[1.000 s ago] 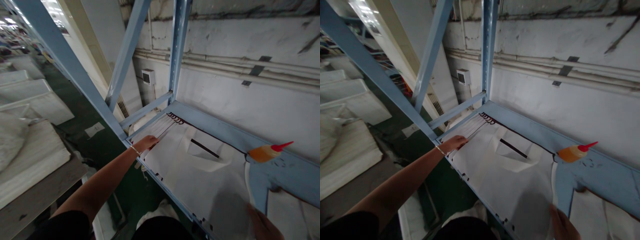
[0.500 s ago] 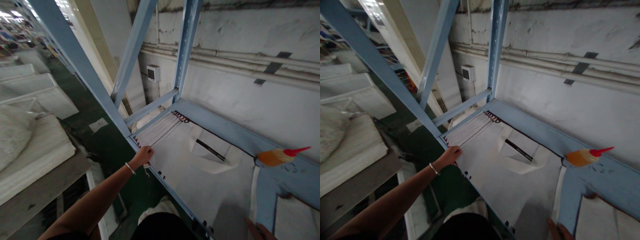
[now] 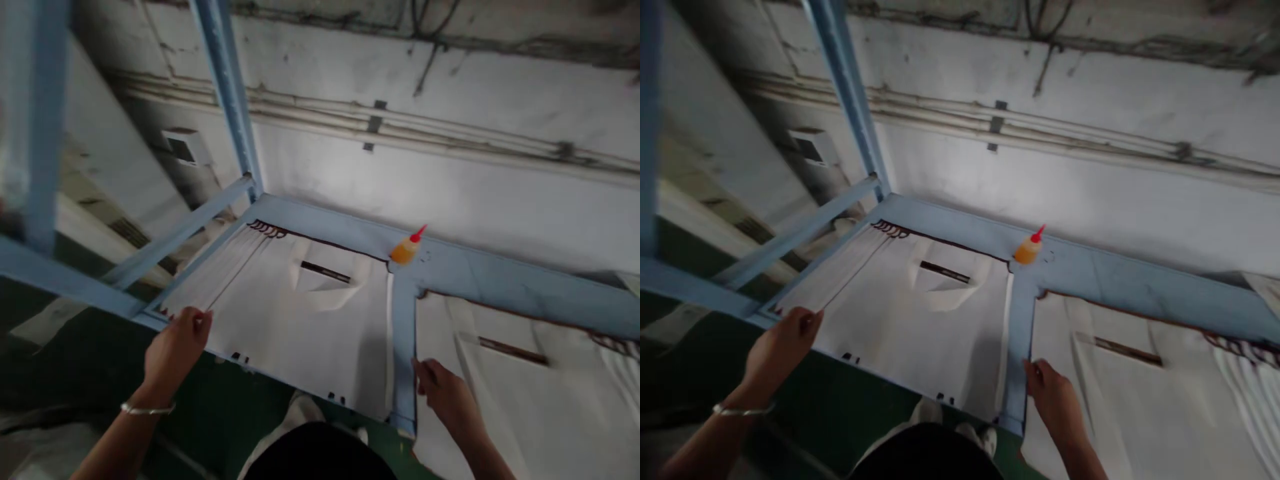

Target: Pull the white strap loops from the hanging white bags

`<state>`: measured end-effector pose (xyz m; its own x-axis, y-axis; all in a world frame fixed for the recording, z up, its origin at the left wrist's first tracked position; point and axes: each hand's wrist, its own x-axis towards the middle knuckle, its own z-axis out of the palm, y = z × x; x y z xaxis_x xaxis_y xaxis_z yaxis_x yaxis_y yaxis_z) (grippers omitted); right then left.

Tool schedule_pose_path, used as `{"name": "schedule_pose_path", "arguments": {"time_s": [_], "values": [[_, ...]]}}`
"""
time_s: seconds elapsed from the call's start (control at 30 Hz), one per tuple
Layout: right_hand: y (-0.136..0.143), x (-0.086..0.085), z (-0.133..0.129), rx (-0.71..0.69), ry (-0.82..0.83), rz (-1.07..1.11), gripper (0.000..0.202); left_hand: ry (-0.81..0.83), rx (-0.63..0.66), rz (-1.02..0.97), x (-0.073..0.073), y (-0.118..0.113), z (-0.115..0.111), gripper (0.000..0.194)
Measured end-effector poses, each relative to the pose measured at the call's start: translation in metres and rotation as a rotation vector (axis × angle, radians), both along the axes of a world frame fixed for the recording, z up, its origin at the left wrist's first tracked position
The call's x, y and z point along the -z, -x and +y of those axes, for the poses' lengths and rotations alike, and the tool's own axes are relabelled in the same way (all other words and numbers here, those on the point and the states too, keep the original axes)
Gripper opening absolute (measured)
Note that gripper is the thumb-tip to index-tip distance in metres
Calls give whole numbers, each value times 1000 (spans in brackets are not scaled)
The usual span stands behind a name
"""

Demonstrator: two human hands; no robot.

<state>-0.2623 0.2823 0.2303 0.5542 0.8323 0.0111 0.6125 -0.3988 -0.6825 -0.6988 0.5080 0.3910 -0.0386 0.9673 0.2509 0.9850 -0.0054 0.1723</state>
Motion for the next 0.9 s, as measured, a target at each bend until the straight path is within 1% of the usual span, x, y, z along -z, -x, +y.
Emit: {"name": "schedule_pose_path", "arguments": {"time_s": [0.03,0.07,0.1,0.13,0.2,0.27,0.3,0.33,0.37,0.43,0.47,0.53,0.6,0.63,0.67,0.73,0.83,0.9], "values": [[-17,1,-14,44,-15,-60,43,-23,70,-77,3,-13,-5,33],[-38,3,-30,101,-14,-109,43,-21,147,-173,7,-32,-11,30],[-61,6,-49,166,4,-146,42,12,228,-286,13,-55,-20,29],[-86,11,-69,237,32,-173,41,80,308,-409,21,-82,-32,30],[-135,22,-114,384,105,-221,37,298,448,-629,40,-144,-64,37],[-178,34,-158,520,191,-259,36,550,568,-818,62,-208,-104,44],[-197,40,-177,576,235,-266,36,658,600,-913,74,-238,-123,47],[-212,46,-194,621,275,-266,36,738,605,-995,85,-265,-140,50],[-225,52,-208,657,309,-260,37,779,583,-1062,96,-288,-154,53],[-244,64,-228,709,354,-247,39,813,505,-1157,115,-325,-173,58],[-250,70,-234,726,365,-241,40,818,465,-1182,123,-338,-177,59],[-260,82,-242,755,373,-226,43,833,419,-1200,132,-357,-180,58],[-269,90,-246,763,368,-198,45,835,406,-1151,134,-370,-178,50],[-275,93,-248,757,359,-183,45,825,415,-1093,133,-376,-176,45],[-280,95,-250,743,346,-167,46,806,439,-1012,133,-381,-174,39],[-291,97,-254,698,314,-139,44,737,519,-771,131,-391,-173,28],[-300,92,-261,596,262,-115,35,548,676,-366,131,-402,-182,27],[-296,85,-265,540,205,-144,26,428,725,-206,133,-405,-193,27]]}}
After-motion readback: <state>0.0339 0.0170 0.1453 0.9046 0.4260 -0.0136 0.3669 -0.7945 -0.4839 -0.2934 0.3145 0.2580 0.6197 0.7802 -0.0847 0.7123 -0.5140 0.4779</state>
